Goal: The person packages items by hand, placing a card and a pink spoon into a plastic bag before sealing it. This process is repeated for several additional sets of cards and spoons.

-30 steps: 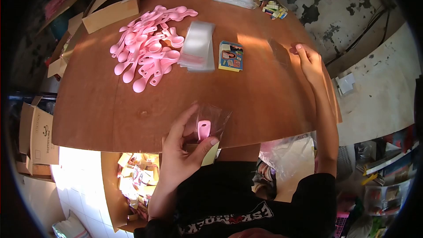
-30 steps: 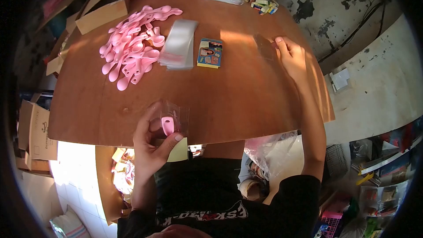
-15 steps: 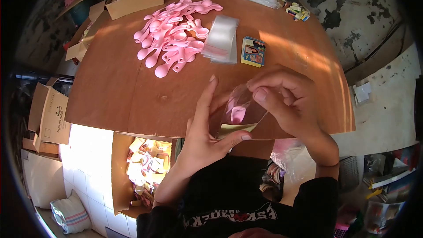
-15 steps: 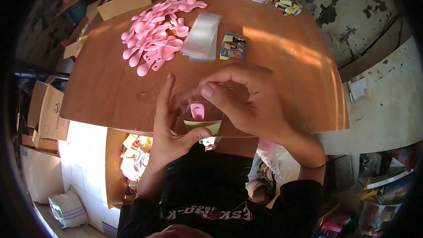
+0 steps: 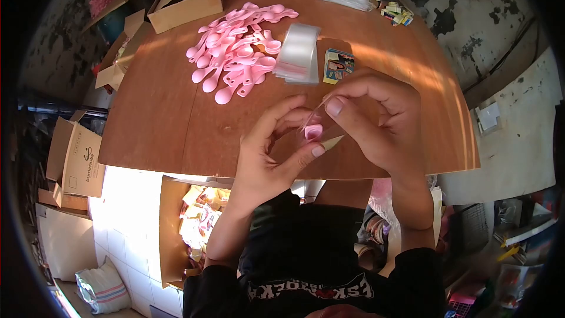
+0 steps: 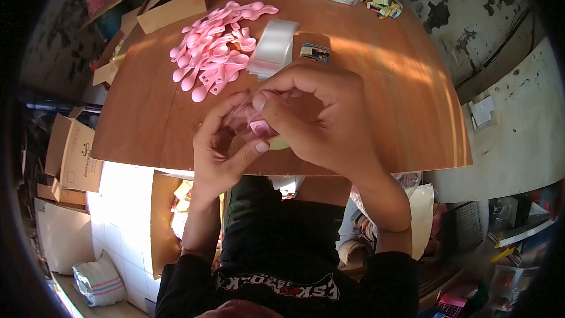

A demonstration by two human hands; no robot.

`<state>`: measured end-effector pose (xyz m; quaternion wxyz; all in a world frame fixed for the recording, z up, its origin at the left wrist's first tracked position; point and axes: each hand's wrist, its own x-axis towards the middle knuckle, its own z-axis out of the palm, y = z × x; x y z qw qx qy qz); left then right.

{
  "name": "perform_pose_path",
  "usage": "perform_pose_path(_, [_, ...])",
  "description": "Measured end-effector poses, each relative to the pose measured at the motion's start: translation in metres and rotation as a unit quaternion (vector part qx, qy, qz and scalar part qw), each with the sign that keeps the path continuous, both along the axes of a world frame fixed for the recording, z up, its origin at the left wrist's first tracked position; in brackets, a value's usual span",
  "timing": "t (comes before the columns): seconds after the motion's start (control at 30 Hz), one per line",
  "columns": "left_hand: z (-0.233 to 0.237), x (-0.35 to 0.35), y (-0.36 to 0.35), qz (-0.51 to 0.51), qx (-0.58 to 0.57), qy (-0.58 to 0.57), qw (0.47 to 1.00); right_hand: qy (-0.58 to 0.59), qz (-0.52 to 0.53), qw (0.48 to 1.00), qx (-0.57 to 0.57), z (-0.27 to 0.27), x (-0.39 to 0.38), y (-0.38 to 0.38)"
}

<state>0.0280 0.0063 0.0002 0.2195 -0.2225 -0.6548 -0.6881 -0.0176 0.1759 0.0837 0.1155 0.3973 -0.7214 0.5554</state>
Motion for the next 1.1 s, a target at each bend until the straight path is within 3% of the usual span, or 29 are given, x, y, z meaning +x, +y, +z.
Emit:
perform_pose_path(0.07, [-0.005, 0.007, -0.001, -0.046, 0.060, -0.063, 0.995, 0.000, 0.000, 1.000, -0.022, -0.008, 0.003, -0.002])
perform_pose_path(0.13, [0.002, 0.017, 0.003, -0.027, 0.080, -0.094, 0.992, -0.176, 0.022, 0.976, -0.125, -0.018, 0.014, -0.004])
perform_pose_path(0.23, [-0.010, 0.025, 0.003, 0.000, 0.108, -0.120, 0.987, -0.261, 0.021, 0.943, -0.208, -0.049, 0.026, -0.008])
perform_pose_path(0.37, [-0.032, 0.031, -0.005, 0.024, 0.102, -0.147, 0.984, -0.263, 0.023, 0.959, -0.099, -0.093, 0.038, -0.006])
perform_pose_path(0.5, [-0.041, 0.036, -0.012, -0.018, 0.132, -0.171, 0.976, -0.317, -0.001, 0.943, -0.105, -0.110, 0.040, -0.008])
perform_pose_path(0.73, [-0.053, 0.037, -0.011, -0.014, 0.164, -0.182, 0.969, -0.293, 0.029, 0.946, -0.134, -0.116, 0.034, -0.012])
perform_pose_path(0.9, [-0.050, 0.036, -0.013, 0.006, 0.152, -0.197, 0.969, -0.390, 0.035, 0.911, -0.130, -0.111, 0.030, -0.010])
perform_pose_path(1.1, [-0.049, 0.033, -0.015, 0.016, 0.156, -0.205, 0.966, -0.325, 0.032, 0.932, -0.154, -0.120, 0.023, -0.008])
